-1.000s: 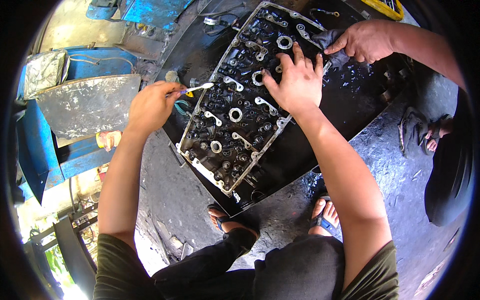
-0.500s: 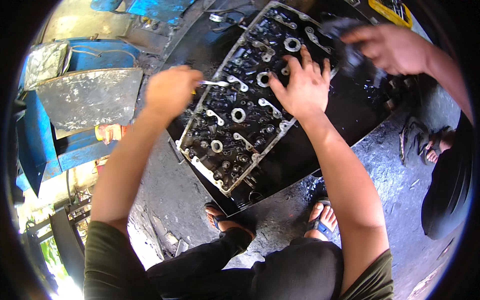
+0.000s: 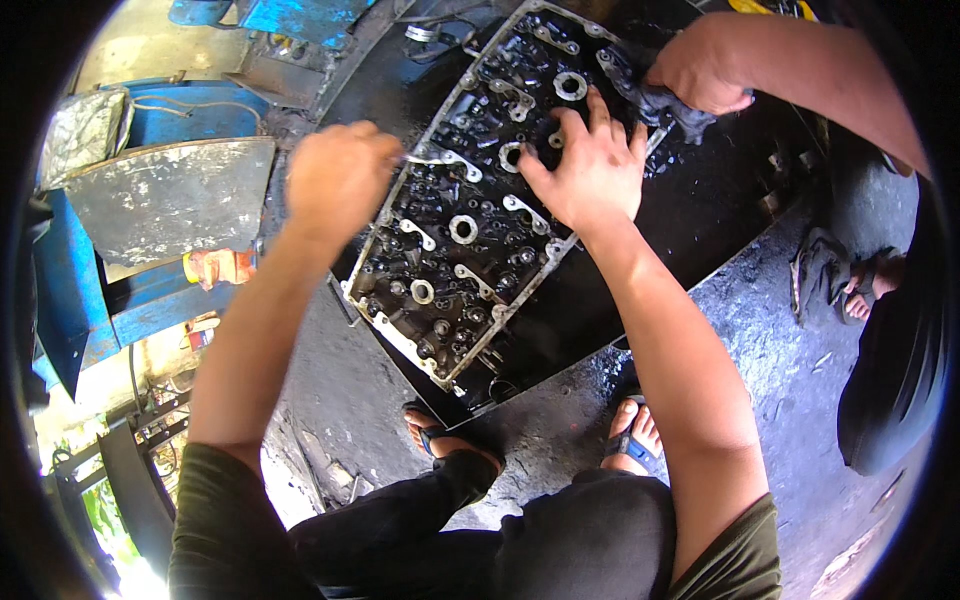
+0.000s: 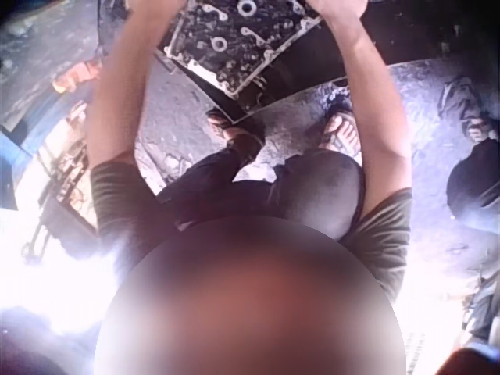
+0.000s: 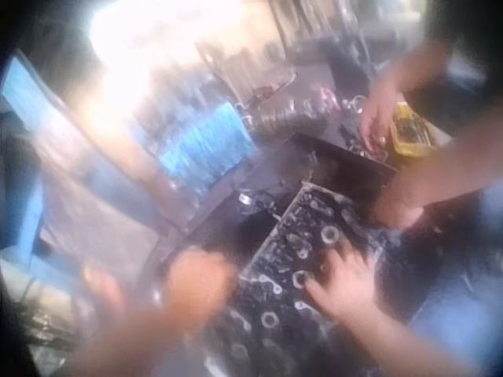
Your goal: The person cleans a greasy engine valve cover using a toothbrush and rag. They scrub the surface and wipe away grime while another person assists by wiping the part with a cloth.
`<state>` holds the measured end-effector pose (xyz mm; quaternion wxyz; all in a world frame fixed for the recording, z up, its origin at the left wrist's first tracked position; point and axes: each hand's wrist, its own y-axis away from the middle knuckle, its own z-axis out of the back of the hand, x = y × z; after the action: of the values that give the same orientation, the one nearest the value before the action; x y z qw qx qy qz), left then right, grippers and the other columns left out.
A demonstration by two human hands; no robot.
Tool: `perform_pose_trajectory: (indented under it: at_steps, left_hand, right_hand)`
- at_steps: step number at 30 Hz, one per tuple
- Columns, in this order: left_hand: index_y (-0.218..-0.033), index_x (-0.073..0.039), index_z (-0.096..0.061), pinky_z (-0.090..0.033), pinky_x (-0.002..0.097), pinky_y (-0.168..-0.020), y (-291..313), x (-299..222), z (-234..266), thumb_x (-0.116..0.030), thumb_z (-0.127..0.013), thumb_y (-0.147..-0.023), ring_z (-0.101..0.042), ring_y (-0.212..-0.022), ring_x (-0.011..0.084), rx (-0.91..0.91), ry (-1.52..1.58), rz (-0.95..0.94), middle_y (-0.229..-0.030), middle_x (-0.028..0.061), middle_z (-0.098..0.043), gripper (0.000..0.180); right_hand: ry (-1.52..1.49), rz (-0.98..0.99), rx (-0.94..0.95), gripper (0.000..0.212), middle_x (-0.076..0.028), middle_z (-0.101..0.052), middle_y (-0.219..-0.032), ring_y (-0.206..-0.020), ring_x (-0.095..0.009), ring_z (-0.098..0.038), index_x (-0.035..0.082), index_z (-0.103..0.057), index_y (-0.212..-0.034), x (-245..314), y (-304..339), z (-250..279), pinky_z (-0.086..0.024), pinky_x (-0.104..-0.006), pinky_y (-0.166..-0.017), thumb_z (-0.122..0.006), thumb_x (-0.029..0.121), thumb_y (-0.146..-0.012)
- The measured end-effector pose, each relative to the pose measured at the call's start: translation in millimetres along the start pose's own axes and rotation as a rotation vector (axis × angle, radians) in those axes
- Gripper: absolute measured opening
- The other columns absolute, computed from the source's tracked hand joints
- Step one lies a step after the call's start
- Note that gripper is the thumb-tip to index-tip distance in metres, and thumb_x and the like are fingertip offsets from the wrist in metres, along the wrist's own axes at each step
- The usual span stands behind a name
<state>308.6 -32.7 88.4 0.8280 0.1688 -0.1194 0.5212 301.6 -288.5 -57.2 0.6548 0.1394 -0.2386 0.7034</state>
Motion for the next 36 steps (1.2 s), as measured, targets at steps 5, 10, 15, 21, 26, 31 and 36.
perform_pose_trajectory:
  at_steps: [5, 10, 15, 21, 26, 31, 36]
  left_hand:
    - [-0.092, -0.016, -0.08, -0.055, 0.045, -0.08, 0, -1, 3, -0.03, -0.075, -0.092, -0.073, -0.09, 0.0282, -0.059, -0.016, 0.106, -0.09, 0.0052, -0.073, 0.015]
    - [-0.089, -0.016, -0.078, -0.055, 0.0462, -0.08, -3, 0, 4, -0.029, -0.075, -0.092, -0.073, -0.091, 0.0286, 0.007, 0.047, -0.035, -0.09, 0.0062, -0.072, 0.014]
    - [-0.097, -0.017, -0.079, -0.058, 0.0474, -0.08, -1, 0, -4, -0.033, -0.073, -0.096, -0.073, -0.095, 0.0312, 0.033, 0.039, 0.215, -0.096, 0.0074, -0.074, 0.017]
    - [-0.099, -0.018, -0.079, -0.058, 0.0487, -0.078, 9, 3, -2, -0.035, -0.073, -0.097, -0.074, -0.09, 0.0342, 0.128, 0.14, 0.258, -0.1, 0.0092, -0.077, 0.019]
    - [-0.1, -0.017, -0.079, -0.059, 0.0489, -0.081, 5, -3, 16, -0.037, -0.073, -0.096, -0.075, -0.095, 0.0355, 0.229, 0.147, 0.292, -0.097, 0.0107, -0.079, 0.021]
    - [-0.101, -0.017, -0.08, -0.06, 0.0468, -0.083, -5, -1, 23, -0.04, -0.074, -0.095, -0.077, -0.094, 0.0343, 0.3, 0.049, 0.381, -0.095, 0.0112, -0.08, 0.025]
    - [-0.106, -0.018, -0.079, -0.058, 0.0503, -0.086, 1, 1, 16, -0.04, -0.073, -0.097, -0.075, -0.099, 0.036, 0.306, 0.178, 0.273, -0.104, 0.0139, -0.078, 0.025]
  right_hand:
    - [-0.002, 0.005, -0.008, 0.064, -0.022, -0.049, -0.161, -0.14, -0.037, -0.055, 0.016, -0.069, -0.135, 0, 1, 1, -0.027, -0.0627, -0.126, -0.073, 0.056, -0.085]
    - [0.001, 0.011, 0.009, 0.067, -0.022, -0.047, -0.163, -0.141, -0.037, -0.054, 0.015, -0.067, -0.137, 2, 1, 2, -0.024, -0.0635, -0.127, -0.073, 0.057, -0.085]
    - [0.02, 0.013, -0.01, 0.066, -0.021, -0.048, -0.161, -0.14, -0.035, -0.055, 0.016, -0.068, -0.136, 0, 2, 0, -0.025, -0.0621, -0.127, -0.073, 0.057, -0.084]
    - [0.004, 0.036, -0.031, 0.066, -0.021, -0.05, -0.16, -0.141, -0.035, -0.055, 0.017, -0.069, -0.136, -2, 2, -2, -0.026, -0.0622, -0.126, -0.074, 0.057, -0.084]
    - [0.033, 0.027, -0.031, 0.068, -0.02, -0.05, -0.161, -0.141, -0.034, -0.055, 0.017, -0.068, -0.137, -1, 1, -2, -0.025, -0.062, -0.127, -0.073, 0.059, -0.084]
    - [0.035, 0.028, -0.024, 0.071, -0.021, -0.049, -0.161, -0.141, -0.035, -0.055, 0.016, -0.067, -0.138, -2, 2, -3, -0.024, -0.0607, -0.128, -0.071, 0.061, -0.084]
    - [0.023, 0.05, -0.013, 0.069, -0.022, -0.05, -0.161, -0.142, -0.035, -0.055, 0.017, -0.068, -0.138, -2, 1, -1, -0.021, -0.0614, -0.129, -0.071, 0.06, -0.084]
